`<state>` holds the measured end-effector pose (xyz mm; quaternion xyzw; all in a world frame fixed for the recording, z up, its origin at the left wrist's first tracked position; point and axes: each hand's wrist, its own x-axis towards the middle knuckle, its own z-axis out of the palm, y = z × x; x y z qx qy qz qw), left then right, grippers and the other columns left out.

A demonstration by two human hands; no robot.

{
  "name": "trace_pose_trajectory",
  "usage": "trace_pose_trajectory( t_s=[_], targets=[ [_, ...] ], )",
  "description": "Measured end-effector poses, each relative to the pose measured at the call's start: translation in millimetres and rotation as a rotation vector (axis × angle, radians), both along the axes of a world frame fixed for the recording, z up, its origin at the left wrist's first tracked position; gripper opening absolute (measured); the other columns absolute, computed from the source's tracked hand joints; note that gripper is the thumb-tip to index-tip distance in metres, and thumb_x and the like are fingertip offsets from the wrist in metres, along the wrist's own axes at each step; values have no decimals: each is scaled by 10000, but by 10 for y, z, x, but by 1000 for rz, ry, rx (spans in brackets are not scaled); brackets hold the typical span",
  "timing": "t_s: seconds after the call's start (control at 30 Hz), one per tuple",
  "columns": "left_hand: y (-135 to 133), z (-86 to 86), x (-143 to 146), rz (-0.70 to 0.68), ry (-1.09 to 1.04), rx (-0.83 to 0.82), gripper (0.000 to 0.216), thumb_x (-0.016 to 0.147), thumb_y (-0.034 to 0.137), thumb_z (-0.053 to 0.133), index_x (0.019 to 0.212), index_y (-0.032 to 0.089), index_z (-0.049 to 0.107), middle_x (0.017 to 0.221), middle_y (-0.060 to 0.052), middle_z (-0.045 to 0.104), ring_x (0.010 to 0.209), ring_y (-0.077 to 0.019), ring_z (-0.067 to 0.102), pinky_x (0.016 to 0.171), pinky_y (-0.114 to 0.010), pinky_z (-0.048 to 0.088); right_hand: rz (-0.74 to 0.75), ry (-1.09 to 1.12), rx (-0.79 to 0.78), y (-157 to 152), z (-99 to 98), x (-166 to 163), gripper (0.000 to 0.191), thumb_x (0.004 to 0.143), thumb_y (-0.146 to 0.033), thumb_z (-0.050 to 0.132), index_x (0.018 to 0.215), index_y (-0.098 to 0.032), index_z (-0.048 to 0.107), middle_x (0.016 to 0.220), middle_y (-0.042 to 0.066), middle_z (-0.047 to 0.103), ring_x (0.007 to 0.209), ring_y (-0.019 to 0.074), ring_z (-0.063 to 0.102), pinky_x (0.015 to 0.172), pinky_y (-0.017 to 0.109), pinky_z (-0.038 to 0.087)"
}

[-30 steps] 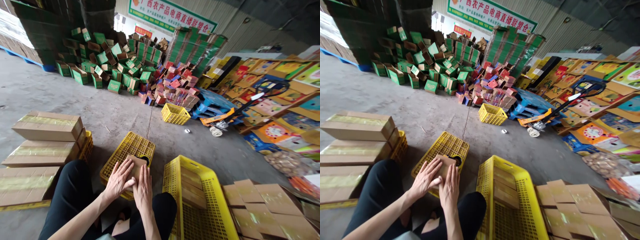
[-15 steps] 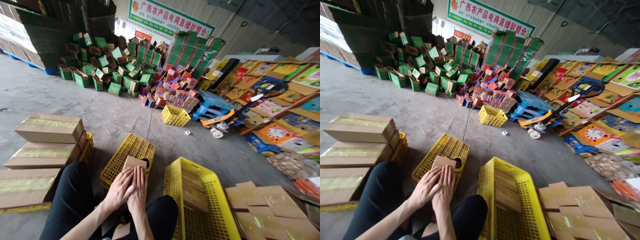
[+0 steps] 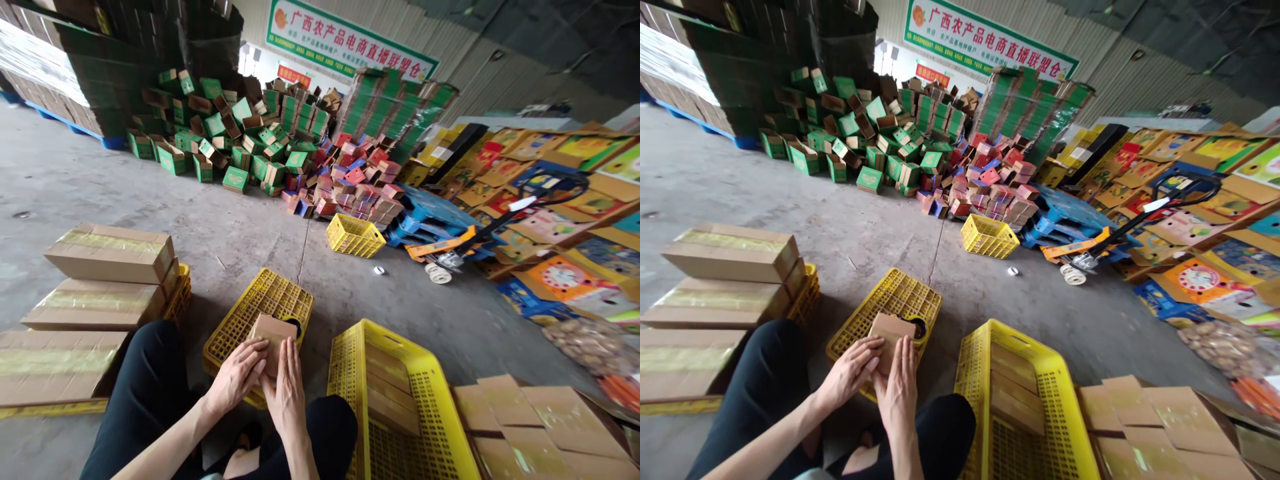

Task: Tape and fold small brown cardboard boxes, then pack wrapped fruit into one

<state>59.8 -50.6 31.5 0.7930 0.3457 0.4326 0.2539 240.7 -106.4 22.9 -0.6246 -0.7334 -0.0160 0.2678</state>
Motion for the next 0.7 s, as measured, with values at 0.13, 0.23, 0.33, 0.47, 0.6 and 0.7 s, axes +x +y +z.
trace_pose_trajectory(
  t_s=[0.13,0.23,0.33,0.47,0.6,0.7],
  targets=[
    [11,-19,-38,110,-181,-219,300,1072,443,532,1035,241,750,1262,-96,748,1260,-261,676,1107,-419,554,-67,89,-27,4,-73,-45,809,1074,-509,499,1716,-192,121,1740,160,262,1608,369,238,1204,585,449],
    [-19,-92,-75,231,-318,-406,409,1073,546,472,1106,236,738,1239,-110,743,1219,-281,691,1119,-459,530,-146,182,-26,21,-156,-66,677,1099,-509,432,1691,-224,270,1744,138,258,1584,358,314,1184,545,479],
    [-123,-217,-63,242,-392,-614,541,1063,630,421,1308,226,684,1408,-121,678,1367,-309,607,1223,-515,418,-232,273,-30,51,-209,-75,629,1090,-561,418,1622,-226,446,1739,147,266,1525,358,435,1139,495,528],
    [-291,-393,17,68,-433,-759,736,1044,671,440,1639,242,382,1715,-108,359,1590,-310,322,1318,-521,230,-234,362,-39,87,-176,-52,667,1064,-607,458,1577,-186,519,1603,175,512,1463,348,527,1143,488,522],
    [-343,-431,49,25,-335,-595,830,1030,642,523,1706,284,200,1746,-123,270,1603,-359,271,1292,-583,282,-230,487,-46,60,-199,10,694,1042,-611,500,1568,-160,528,1559,179,562,1422,334,576,1136,465,526],
    [-339,-354,48,8,-142,-321,916,997,656,578,1716,291,142,1758,-156,211,1619,-402,193,1259,-668,302,-287,555,-96,-2,-388,8,660,1077,-545,433,1615,-163,457,1555,168,566,1390,311,610,1077,423,570]
  ],
)
